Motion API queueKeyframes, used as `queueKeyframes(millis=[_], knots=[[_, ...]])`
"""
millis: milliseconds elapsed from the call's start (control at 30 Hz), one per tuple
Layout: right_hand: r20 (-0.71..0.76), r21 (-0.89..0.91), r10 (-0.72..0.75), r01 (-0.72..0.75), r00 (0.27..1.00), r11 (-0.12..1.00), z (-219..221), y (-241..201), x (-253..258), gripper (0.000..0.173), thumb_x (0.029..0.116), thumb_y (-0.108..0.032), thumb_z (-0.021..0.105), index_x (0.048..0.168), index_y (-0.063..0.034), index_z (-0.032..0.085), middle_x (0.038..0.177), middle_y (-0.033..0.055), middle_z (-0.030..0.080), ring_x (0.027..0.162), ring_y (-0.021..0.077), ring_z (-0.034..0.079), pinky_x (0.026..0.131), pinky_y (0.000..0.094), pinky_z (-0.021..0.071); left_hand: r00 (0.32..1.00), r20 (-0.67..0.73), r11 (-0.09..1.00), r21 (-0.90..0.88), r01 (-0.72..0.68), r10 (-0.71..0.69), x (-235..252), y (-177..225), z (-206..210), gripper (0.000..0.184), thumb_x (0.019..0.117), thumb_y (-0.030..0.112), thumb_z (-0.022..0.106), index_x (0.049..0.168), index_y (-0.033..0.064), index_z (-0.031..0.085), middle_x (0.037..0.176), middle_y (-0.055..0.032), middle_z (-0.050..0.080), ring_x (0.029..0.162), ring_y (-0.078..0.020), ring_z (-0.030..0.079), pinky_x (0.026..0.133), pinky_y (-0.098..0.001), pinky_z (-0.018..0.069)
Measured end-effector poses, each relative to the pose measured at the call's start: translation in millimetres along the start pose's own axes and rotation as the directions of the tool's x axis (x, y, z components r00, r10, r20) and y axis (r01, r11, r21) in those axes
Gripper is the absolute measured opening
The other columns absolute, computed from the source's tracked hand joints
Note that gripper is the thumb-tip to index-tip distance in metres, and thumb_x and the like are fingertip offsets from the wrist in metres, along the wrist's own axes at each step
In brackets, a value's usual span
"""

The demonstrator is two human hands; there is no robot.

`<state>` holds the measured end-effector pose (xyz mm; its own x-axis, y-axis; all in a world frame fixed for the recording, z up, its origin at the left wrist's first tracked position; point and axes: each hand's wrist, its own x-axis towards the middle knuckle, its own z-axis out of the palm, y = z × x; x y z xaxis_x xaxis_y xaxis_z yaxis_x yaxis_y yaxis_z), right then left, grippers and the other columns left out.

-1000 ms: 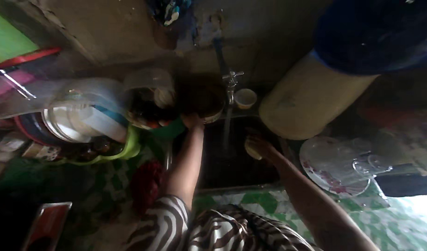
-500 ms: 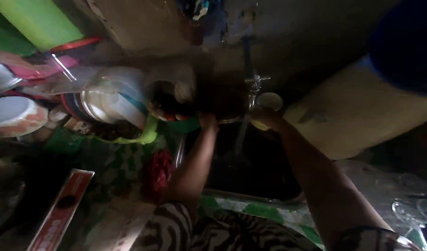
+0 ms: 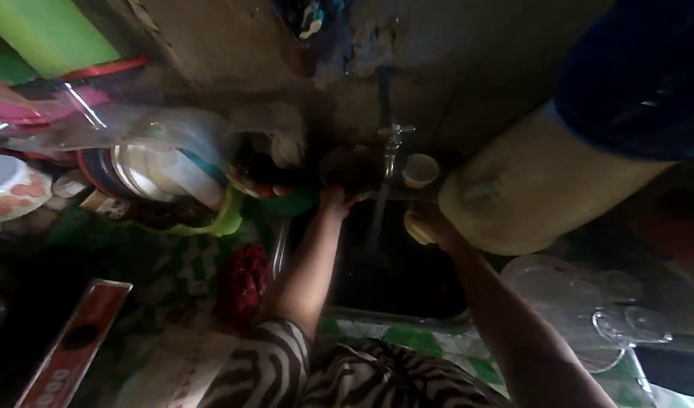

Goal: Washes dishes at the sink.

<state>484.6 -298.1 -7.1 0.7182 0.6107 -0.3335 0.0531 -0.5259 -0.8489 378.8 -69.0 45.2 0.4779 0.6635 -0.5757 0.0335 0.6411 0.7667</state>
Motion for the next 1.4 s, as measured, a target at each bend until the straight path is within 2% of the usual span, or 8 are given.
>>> queueKeyframes(millis=[300, 667, 733, 800, 1000, 1133, 1267, 1400], knots=[[-0.009, -0.103, -0.013, 0.012, 1.0, 0.995, 14, -4, -34, 0.049, 0.1014, -0.027, 0.064, 0.144, -0.0043, 0.056, 0.141, 0.0206, 0.059, 0.131, 0.0307, 0.057, 0.111, 0.0483, 0.0448, 0.977, 0.175, 0.988, -0.065, 0.139, -0.126, 7, 11, -3, 0.038, 0.1002, 0.002, 0.047, 0.138, 0.002, 0.046, 0.124, -0.019, 0.058, 0.1, -0.0273, 0.065, 0.08, -0.0408, 0.0604], [-0.096, 0.009, 0.01, -0.009, 0.995, 1.0, 26, 1, -57, 0.046, 0.1029, -0.019, 0.062, 0.145, -0.0021, 0.054, 0.147, 0.0206, 0.053, 0.134, 0.0314, 0.053, 0.112, 0.0472, 0.0446, 0.983, 0.161, 0.996, 0.001, 0.09, -0.089, 9, 31, -15, 0.034, 0.1032, 0.005, 0.048, 0.137, 0.0027, 0.047, 0.12, -0.0171, 0.059, 0.095, -0.0246, 0.066, 0.077, -0.0369, 0.0598], [-0.105, 0.039, 0.051, -0.047, 0.993, 0.998, 29, 6, -58, 0.047, 0.1036, -0.022, 0.061, 0.146, -0.005, 0.053, 0.147, 0.0193, 0.054, 0.133, 0.0304, 0.055, 0.111, 0.0478, 0.0457, 0.986, 0.159, 0.996, 0.089, 0.026, -0.04, 8, 32, -16, 0.033, 0.1021, 0.005, 0.051, 0.135, 0.0007, 0.049, 0.116, -0.0173, 0.061, 0.093, -0.0246, 0.066, 0.076, -0.0383, 0.0601], [-0.115, 0.089, 0.13, -0.12, 0.985, 0.989, 33, 12, -60, 0.047, 0.1044, -0.027, 0.06, 0.146, -0.0074, 0.054, 0.143, 0.0201, 0.057, 0.129, 0.0315, 0.058, 0.108, 0.0499, 0.0471, 0.986, 0.163, 0.98, 0.191, -0.061, 0.03, 11, 27, -21, 0.04, 0.1024, 0.004, 0.05, 0.142, 0.0001, 0.045, 0.125, -0.0205, 0.059, 0.1, -0.0282, 0.066, 0.081, -0.0429, 0.0604], [-0.123, 0.115, 0.221, -0.207, 0.967, 0.971, 41, 34, -68, 0.043, 0.105, -0.031, 0.058, 0.142, -0.0089, 0.058, 0.139, 0.0172, 0.061, 0.125, 0.0277, 0.06, 0.105, 0.048, 0.05, 0.965, 0.093, 0.931, 0.253, -0.261, 0.245, 6, 20, -39, 0.063, 0.0973, 0.0, 0.059, 0.153, 0.0144, 0.034, 0.127, -0.0223, 0.06, 0.093, -0.0331, 0.07, 0.07, -0.0491, 0.0631], [-0.082, 0.15, 0.248, -0.234, 0.965, 0.961, 52, 45, -82, 0.043, 0.1049, -0.028, 0.058, 0.142, -0.0082, 0.057, 0.137, 0.0176, 0.061, 0.121, 0.0276, 0.062, 0.101, 0.0476, 0.052, 0.92, 0.026, 0.866, 0.326, -0.378, 0.392, -2, 27, -48, 0.072, 0.1018, 0.005, 0.055, 0.162, 0.0195, 0.017, 0.148, -0.023, 0.047, 0.11, -0.0373, 0.067, 0.077, -0.0559, 0.0619], [0.039, 0.117, 0.174, -0.177, 0.984, 0.977, 71, 26, -89, 0.042, 0.1035, -0.024, 0.06, 0.141, -0.0045, 0.057, 0.136, 0.0189, 0.061, 0.119, 0.0262, 0.063, 0.101, 0.0447, 0.0521, 0.803, 0.009, 0.68, 0.526, -0.511, 0.596, 1, 34, -47, 0.07, 0.1017, 0.008, 0.054, 0.162, 0.0121, 0.019, 0.154, -0.0213, 0.045, 0.12, -0.0331, 0.065, 0.089, -0.0531, 0.0607], [0.2, 0.029, -0.049, 0.044, 0.979, 0.999, 98, -35, -71, 0.048, 0.1011, -0.024, 0.065, 0.145, -0.0073, 0.054, 0.139, 0.0193, 0.061, 0.125, 0.0278, 0.061, 0.107, 0.0449, 0.0493, 0.745, 0.024, 0.523, 0.698, -0.49, 0.667, -2, 42, -40, 0.074, 0.0985, 0.004, 0.057, 0.162, 0.0083, 0.02, 0.15, -0.0216, 0.051, 0.123, -0.0331, 0.064, 0.1, -0.0498, 0.0549]])
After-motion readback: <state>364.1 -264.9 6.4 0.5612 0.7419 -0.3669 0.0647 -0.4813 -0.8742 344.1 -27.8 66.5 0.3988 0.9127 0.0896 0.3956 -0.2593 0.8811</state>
